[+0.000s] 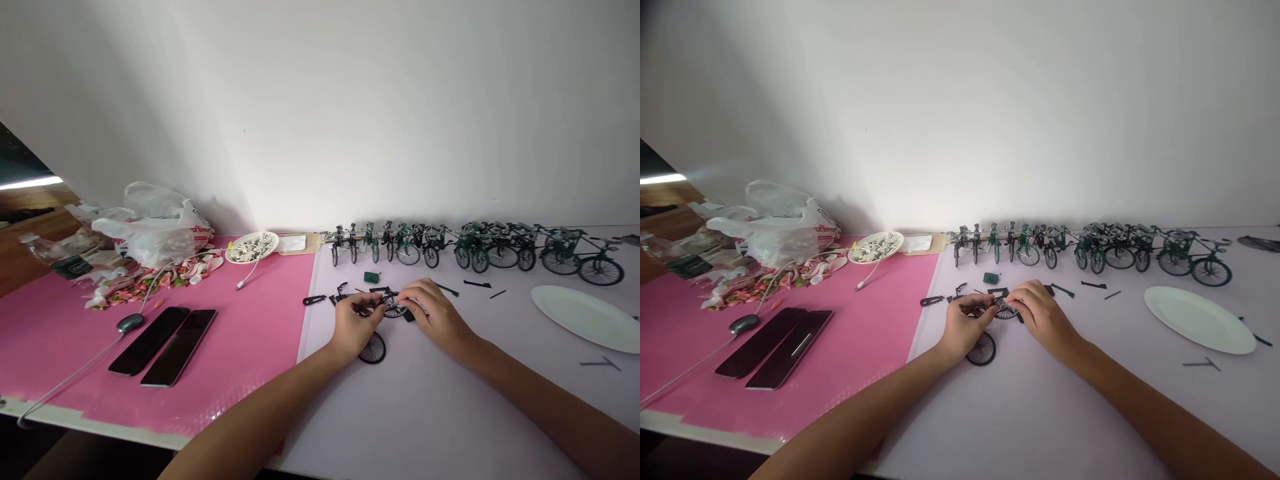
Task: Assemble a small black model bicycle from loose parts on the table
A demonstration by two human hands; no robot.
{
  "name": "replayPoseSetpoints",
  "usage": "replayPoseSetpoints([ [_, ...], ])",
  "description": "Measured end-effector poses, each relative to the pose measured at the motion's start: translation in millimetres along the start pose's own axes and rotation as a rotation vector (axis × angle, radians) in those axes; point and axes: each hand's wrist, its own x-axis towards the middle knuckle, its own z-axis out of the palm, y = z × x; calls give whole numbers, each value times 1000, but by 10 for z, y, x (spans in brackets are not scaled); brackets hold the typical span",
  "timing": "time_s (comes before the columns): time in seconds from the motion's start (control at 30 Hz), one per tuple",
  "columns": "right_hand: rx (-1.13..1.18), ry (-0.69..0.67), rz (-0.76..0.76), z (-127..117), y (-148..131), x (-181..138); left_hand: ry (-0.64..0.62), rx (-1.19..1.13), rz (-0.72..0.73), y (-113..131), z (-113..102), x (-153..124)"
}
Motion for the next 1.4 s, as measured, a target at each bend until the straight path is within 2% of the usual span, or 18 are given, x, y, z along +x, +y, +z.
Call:
replayPoseSetpoints([
  [0.17,-4,-19,-33,14,-29,7,-12,51,12,-18,-5,-6],
  [0.57,125,145,-76,-10,-95,26,-19,125,84,-47,7,-17],
  [0.73,169,135,-18,-4,-120,26,-17,143,102,-56,7,-16],
  [0.97,160,89,148,11,-87,-29,-28,149,101,-22,4,-29],
  [1.17,179,23,209,-7,-113,-34,-31,154,100,-12,2,-25],
  [1.4,167,13,301,-9,-145,-22,-33,166,107,-20,4,-24],
])
